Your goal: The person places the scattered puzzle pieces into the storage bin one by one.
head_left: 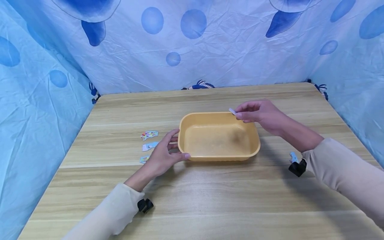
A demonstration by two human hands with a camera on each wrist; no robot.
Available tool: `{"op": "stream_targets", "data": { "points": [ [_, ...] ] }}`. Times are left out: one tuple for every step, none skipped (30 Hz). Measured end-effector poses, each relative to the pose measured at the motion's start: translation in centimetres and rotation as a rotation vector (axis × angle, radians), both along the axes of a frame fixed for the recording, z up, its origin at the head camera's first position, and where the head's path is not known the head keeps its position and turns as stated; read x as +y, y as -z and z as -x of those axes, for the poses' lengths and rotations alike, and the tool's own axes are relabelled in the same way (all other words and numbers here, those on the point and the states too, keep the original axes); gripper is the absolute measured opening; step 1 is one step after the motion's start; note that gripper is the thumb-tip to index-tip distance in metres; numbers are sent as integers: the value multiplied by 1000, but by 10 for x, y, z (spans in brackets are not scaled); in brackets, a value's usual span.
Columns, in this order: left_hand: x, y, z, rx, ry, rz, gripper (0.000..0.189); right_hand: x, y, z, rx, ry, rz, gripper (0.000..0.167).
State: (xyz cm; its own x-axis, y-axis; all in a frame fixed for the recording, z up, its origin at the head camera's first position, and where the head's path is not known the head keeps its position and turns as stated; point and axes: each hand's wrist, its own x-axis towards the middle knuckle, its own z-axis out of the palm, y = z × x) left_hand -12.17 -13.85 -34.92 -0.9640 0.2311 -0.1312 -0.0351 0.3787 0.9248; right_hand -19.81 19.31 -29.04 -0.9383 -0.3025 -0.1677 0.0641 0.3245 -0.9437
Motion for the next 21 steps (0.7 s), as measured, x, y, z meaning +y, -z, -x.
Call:
{"op": "stream_targets", "data": {
  "points": [
    [0, 0, 0, -1, 0, -1, 94, -2, 0, 1, -2, -6, -10, 35],
    [0, 0, 0, -1, 0, -3, 94, -5, -1, 3, -3, -10, -18, 34],
    [0, 0, 0, 3, 4, -6, 94, -7, -1, 4, -6, -14, -28, 34],
    [0, 1, 0, 3, 3, -8, 94, -9, -2, 6, -7, -19, -42, 33],
    [0, 1, 0, 4, 2, -8, 94, -11, -3, 8, -10, -22, -56, 32],
    [0, 1, 0, 4, 0, -9, 94, -13, -4, 10, -12, -26, -64, 31],
    [-1, 1, 1, 5, 1, -9, 93, -15, -4, 12, -9, -30, -67, 31],
    [-1, 1, 1, 6, 1, -9, 93, -17, -5, 13, -9, -33, -65, 30],
    [-1, 1, 1, 6, 3, -8, 94, -19, -6, 15, -8, -39, -64, 29],
    [-1, 1, 0, 3, -1, -5, 93, -21, -6, 17, -7, -45, -62, 29],
    [-1, 0, 0, 5, 1, -5, 93, -22, -7, 19, -7, -52, -59, 29],
    [-1, 0, 1, 6, 3, -6, 93, -24, -7, 20, -8, -59, -60, 29],
    [-1, 0, 1, 6, 5, -7, 93, -25, -8, 22, -10, -65, -65, 30],
    [-1, 0, 1, 6, 5, -7, 93, -27, -8, 23, -15, -70, -69, 30],
    [-1, 0, 1, 5, 5, -10, 93, -29, -8, 24, -20, -77, -75, 29],
    [-1, 0, 1, 3, 4, -11, 93, -31, -9, 25, -24, -86, -81, 29],
    [-1, 0, 1, 1, 5, -13, 93, -32, -9, 26, -26, -99, -94, 29],
    [-1, 0, 0, -1, 4, -14, 93, -34, -9, 27, -27, -109, -107, 28],
    [-2, 0, 0, -4, 3, -15, 93, -36, -9, 28, -29, -118, -117, 28],
    [-2, 0, 0, -6, 3, -15, 93, -38, -9, 29, -29, -130, -128, 27],
    [-2, 0, 0, -6, 3, -16, 93, -39, -9, 29, -28, -141, -138, 27]
  ]
}}
